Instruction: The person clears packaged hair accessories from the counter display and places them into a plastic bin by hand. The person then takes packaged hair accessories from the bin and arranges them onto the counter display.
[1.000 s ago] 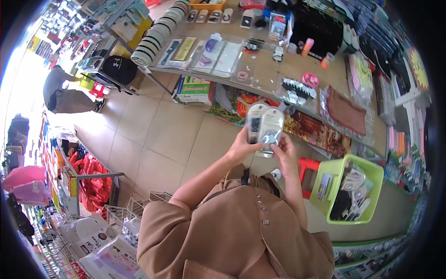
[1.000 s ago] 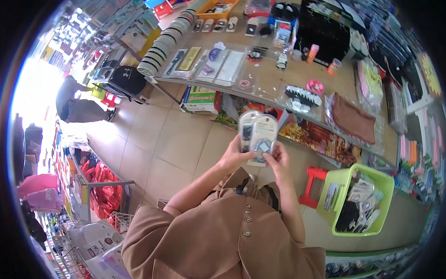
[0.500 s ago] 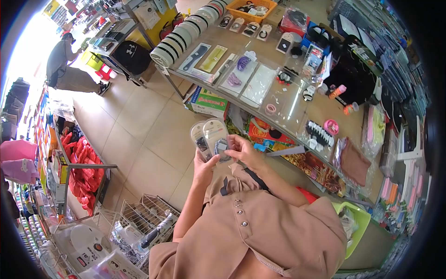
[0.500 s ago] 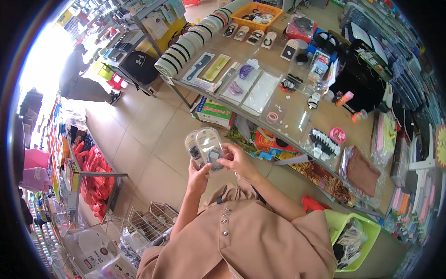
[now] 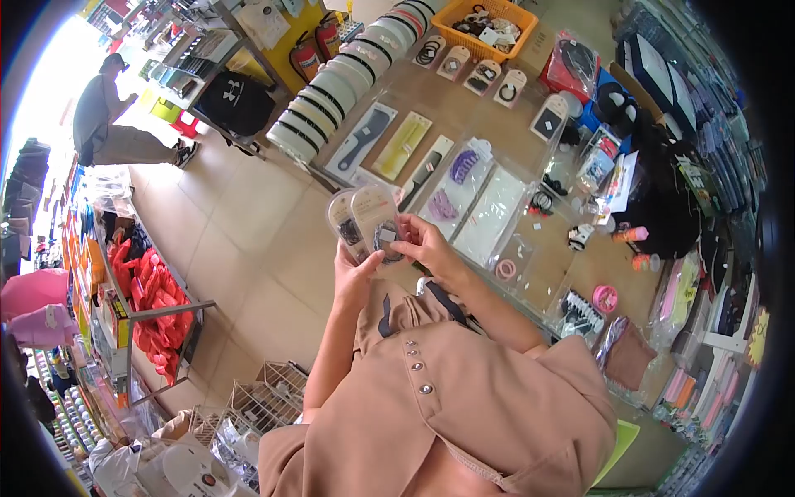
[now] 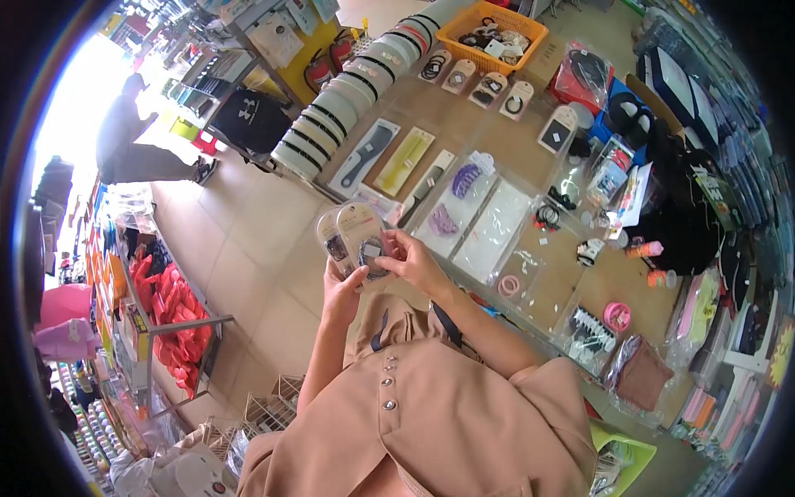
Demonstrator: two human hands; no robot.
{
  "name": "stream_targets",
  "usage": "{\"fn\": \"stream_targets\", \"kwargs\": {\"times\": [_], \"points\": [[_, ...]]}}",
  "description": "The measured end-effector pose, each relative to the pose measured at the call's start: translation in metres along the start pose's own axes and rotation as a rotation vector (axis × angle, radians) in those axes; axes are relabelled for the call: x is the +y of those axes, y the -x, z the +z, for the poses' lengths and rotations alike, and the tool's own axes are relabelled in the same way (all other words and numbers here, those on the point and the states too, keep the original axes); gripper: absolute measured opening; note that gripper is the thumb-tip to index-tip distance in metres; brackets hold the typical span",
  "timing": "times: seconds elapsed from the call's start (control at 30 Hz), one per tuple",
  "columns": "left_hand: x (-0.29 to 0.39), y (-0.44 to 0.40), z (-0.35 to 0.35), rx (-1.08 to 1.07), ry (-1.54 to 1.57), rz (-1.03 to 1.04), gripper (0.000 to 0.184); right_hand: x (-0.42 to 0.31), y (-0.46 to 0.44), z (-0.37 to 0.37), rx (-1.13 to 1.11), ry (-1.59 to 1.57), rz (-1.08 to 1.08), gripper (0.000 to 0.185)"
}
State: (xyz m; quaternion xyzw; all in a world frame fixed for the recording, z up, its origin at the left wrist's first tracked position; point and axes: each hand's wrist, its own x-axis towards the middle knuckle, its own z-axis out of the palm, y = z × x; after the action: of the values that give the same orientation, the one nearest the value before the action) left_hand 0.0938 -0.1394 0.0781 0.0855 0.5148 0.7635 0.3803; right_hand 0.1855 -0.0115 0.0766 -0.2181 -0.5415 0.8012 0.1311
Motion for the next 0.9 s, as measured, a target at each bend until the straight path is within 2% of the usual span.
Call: {"fn": "stream_targets", "kwargs": {"times": [0.13,0.2,0.33,0.4,0.43,0.47,0.6,0.73,0.9], "points": [[0.005,-0.058,0.004,-0.037,-0.062,-0.118,0.058,0.01,-0.038,-0.021,0.068,-0.058,0.052,0.036],[0.006,-0.094,0.0,-0.163,-0.198,-0.145,0.056,0.01,-0.057,-0.026,0.194,-0.062,-0.023,0.033],[0.016,-0.163,0.009,-0.318,-0.036,-0.272,0.052,0.001,-0.099,-0.039,0.337,-0.115,-0.061,0.03],[0.032,-0.202,0.009,-0.386,0.052,-0.33,0.048,-0.005,-0.119,-0.041,0.465,-0.512,-0.088,0.032],[0.04,-0.219,0.006,-0.421,0.137,-0.428,0.048,-0.018,-0.128,-0.034,0.462,-0.652,-0.151,0.033],[0.049,-0.238,0.006,-0.459,0.222,-0.52,0.048,-0.02,-0.137,-0.031,0.492,-0.654,-0.16,0.033],[0.079,-0.299,0.008,-0.65,0.185,-0.586,0.055,-0.028,-0.167,-0.028,0.504,-0.645,-0.286,0.04],[0.086,-0.336,0.008,-0.681,0.134,-0.632,0.057,-0.03,-0.189,-0.019,0.615,-0.647,-0.323,0.034],[0.079,-0.357,0.011,-0.699,0.259,-0.715,0.052,-0.04,-0.2,-0.014,0.689,-0.636,-0.318,0.032]]}}
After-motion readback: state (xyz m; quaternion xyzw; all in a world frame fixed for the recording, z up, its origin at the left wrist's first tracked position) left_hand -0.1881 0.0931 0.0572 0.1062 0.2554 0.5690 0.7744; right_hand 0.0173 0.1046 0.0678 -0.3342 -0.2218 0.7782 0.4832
